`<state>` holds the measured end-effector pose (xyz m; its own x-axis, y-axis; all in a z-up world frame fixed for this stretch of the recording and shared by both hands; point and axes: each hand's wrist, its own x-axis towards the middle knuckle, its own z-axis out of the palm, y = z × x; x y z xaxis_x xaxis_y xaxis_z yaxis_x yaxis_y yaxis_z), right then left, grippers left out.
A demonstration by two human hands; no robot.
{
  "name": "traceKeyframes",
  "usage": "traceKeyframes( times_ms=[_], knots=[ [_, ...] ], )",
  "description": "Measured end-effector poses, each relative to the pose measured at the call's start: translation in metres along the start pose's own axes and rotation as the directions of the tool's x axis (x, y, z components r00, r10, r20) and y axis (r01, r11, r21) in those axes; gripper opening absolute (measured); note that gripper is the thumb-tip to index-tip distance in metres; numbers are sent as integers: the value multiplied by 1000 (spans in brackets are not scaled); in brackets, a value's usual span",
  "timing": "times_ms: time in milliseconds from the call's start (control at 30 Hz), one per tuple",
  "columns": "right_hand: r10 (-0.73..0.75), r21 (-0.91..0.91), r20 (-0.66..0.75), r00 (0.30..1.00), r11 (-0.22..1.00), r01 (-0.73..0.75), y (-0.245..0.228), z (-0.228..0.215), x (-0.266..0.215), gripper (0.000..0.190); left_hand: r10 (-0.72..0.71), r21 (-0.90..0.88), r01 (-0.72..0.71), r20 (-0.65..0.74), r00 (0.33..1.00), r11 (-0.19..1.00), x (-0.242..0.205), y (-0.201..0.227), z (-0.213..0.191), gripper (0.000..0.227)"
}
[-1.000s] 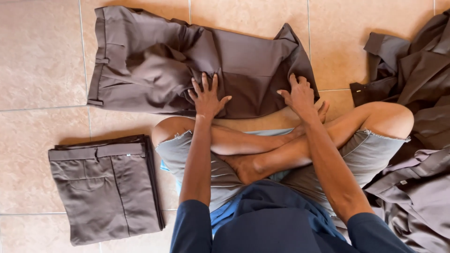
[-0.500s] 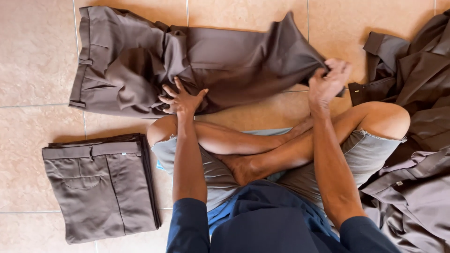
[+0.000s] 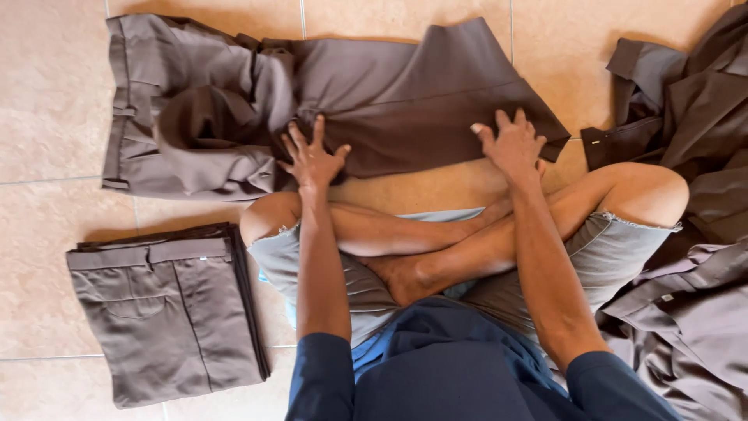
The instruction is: Folding brown pants into neat rectangles while sitting on the floor.
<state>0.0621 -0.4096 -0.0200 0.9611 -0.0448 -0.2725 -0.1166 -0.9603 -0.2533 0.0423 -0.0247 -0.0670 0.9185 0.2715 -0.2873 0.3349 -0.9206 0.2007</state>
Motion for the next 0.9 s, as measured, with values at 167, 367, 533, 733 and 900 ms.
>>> traceKeyframes(
  times_ms=[167, 367, 533, 733, 900],
  knots=[
    [355, 302, -518, 778, 927, -222, 32, -3, 14, 26, 54, 67, -14, -644, 763, 998, 21, -2, 29, 71],
    [271, 0, -249, 930, 960, -280, 54, 60, 60, 32, 261, 55, -256, -125, 957, 965, -15, 31, 7, 87],
    [-7, 69, -735, 678, 994, 84, -10, -17, 3, 41, -84, 29, 82, 51, 995, 996, 9, -8, -8, 100],
    [388, 882, -456, 801, 319, 347, 109, 93, 67, 30, -99, -76, 108, 118, 988, 991, -1, -6, -28, 110],
    [242, 264, -165, 956, 945, -194, 33, 57, 47, 47, 169, -27, -224, -567, 806, 974, -2, 13, 13, 74]
  ],
)
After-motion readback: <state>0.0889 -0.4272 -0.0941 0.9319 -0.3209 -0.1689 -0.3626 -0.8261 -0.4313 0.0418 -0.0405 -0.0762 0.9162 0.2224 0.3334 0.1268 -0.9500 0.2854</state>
